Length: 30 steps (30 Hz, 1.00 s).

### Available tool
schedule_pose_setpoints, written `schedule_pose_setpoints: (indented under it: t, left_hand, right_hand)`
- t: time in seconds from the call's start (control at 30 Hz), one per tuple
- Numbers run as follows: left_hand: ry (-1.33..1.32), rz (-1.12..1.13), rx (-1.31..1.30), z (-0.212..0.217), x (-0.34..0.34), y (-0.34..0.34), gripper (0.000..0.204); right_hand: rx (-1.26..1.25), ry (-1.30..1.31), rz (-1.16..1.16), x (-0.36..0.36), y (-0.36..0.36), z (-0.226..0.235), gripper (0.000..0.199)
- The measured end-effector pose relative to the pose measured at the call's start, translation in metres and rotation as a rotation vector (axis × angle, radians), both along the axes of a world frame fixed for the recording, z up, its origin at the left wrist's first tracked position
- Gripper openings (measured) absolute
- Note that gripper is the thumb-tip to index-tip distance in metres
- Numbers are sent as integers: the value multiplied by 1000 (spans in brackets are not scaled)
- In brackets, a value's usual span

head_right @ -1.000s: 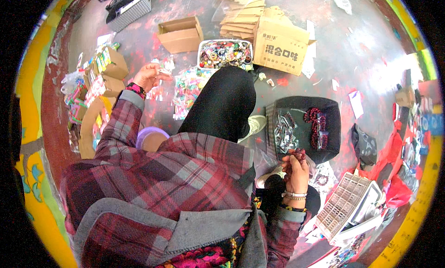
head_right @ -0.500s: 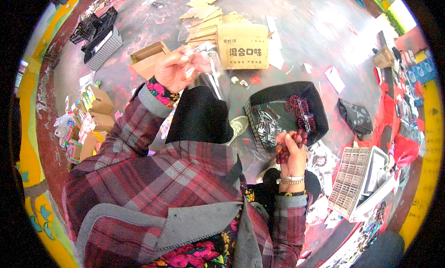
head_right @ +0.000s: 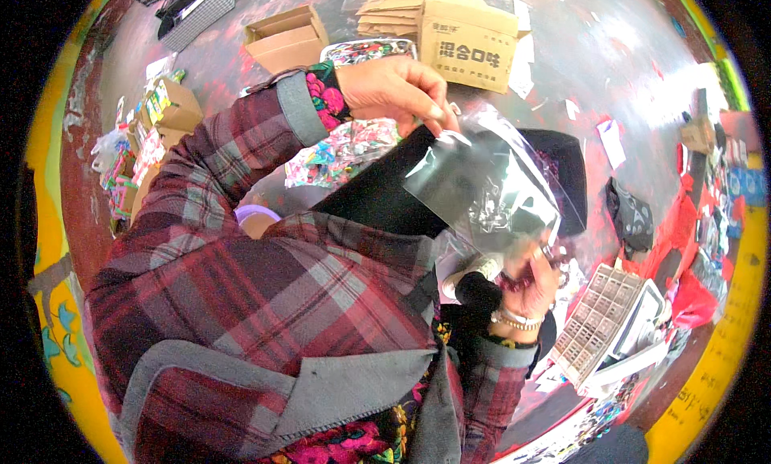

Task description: The person sits on the floor and packs red beaded bracelets into small clear plastic bags. They pick up a bracelet, place it into a bag, and seal it before moving to the next item.

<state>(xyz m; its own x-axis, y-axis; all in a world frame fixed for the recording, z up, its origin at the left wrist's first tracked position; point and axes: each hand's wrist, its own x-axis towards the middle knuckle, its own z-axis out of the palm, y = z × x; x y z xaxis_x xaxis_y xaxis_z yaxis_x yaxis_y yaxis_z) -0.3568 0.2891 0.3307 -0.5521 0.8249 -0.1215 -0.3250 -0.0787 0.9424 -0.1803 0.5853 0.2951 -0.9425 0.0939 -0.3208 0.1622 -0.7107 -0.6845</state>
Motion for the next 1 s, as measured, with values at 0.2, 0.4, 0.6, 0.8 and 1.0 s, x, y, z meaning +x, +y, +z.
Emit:
schedule_pose_setpoints:
  t: [0.2, 0.4, 0.6, 0.8, 1.0]
  left_hand:
    - [63, 572, -273, -63, -13, -124, 24]
    - [-195, 526, -684, -193, 53, -171, 29]
    - [-49, -5, -1021, -315, 145, -129, 26]
    - [54, 308, -1063, -440, 198, -135, 46]
    - [-449, 529, -872, -389, 173, -128, 55]
  right_hand:
    - [129, -43, -81, 33, 55, -28, 28]
    - [128, -86, -198, 39, 62, -27, 29]
    - [158, -128, -138, 43, 81, -45, 33]
    - [227, -319, -243, 40, 71, -39, 31]
    - [229, -261, -218, 37, 61, -47, 20]
